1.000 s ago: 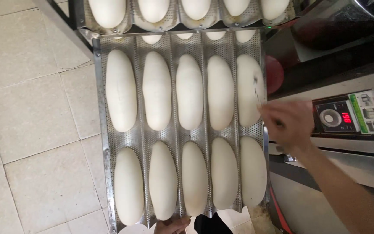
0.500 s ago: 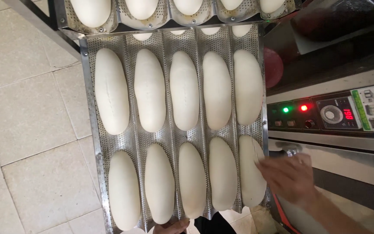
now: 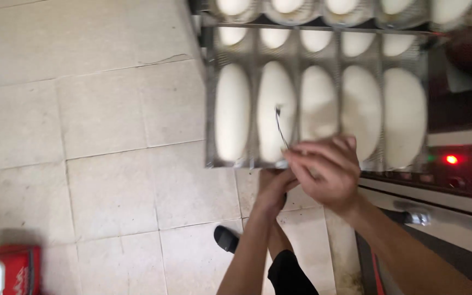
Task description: Scoring the surface of dough loaves with a tool before baking.
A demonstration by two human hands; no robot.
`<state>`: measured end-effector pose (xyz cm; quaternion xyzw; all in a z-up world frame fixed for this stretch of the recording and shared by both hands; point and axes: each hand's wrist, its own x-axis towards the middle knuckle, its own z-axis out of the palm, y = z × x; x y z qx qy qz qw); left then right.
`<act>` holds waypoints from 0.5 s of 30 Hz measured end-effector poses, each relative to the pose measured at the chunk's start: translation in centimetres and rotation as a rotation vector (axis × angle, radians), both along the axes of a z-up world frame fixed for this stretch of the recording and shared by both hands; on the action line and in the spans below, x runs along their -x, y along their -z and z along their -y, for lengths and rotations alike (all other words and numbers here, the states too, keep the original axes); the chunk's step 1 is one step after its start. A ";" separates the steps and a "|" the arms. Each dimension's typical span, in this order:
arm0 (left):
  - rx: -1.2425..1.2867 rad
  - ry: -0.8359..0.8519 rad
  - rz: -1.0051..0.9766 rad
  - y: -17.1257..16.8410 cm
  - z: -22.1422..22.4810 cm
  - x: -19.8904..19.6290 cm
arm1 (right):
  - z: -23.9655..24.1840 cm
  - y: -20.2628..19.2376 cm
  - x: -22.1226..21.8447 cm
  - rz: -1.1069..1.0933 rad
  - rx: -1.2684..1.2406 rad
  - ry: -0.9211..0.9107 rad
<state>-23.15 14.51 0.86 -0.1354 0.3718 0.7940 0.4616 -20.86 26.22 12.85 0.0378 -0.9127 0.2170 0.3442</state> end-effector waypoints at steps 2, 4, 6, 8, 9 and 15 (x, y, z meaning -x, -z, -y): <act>0.029 0.017 -0.029 1.5 0.2 0.1 | 0.3 1.1 3.5 -0.035 -0.024 -0.027; 0.054 0.042 -0.051 1.5 1.2 0.0 | 0.5 2.1 6.4 -0.064 -0.052 -0.045; 0.041 0.161 -0.107 -0.2 3.2 -0.2 | 0.6 2.6 9.1 -0.076 -0.128 -0.048; 0.122 0.186 -0.100 3.7 7.5 -3.6 | 0.7 2.6 10.5 -0.063 -0.134 -0.050; 0.204 0.221 -0.092 5.6 9.6 -5.3 | 0.7 2.6 11.2 -0.049 -0.138 -0.043; 0.903 0.874 -0.361 22.6 31.2 -21.2 | 1.4 1.3 12.3 0.031 -0.159 -0.037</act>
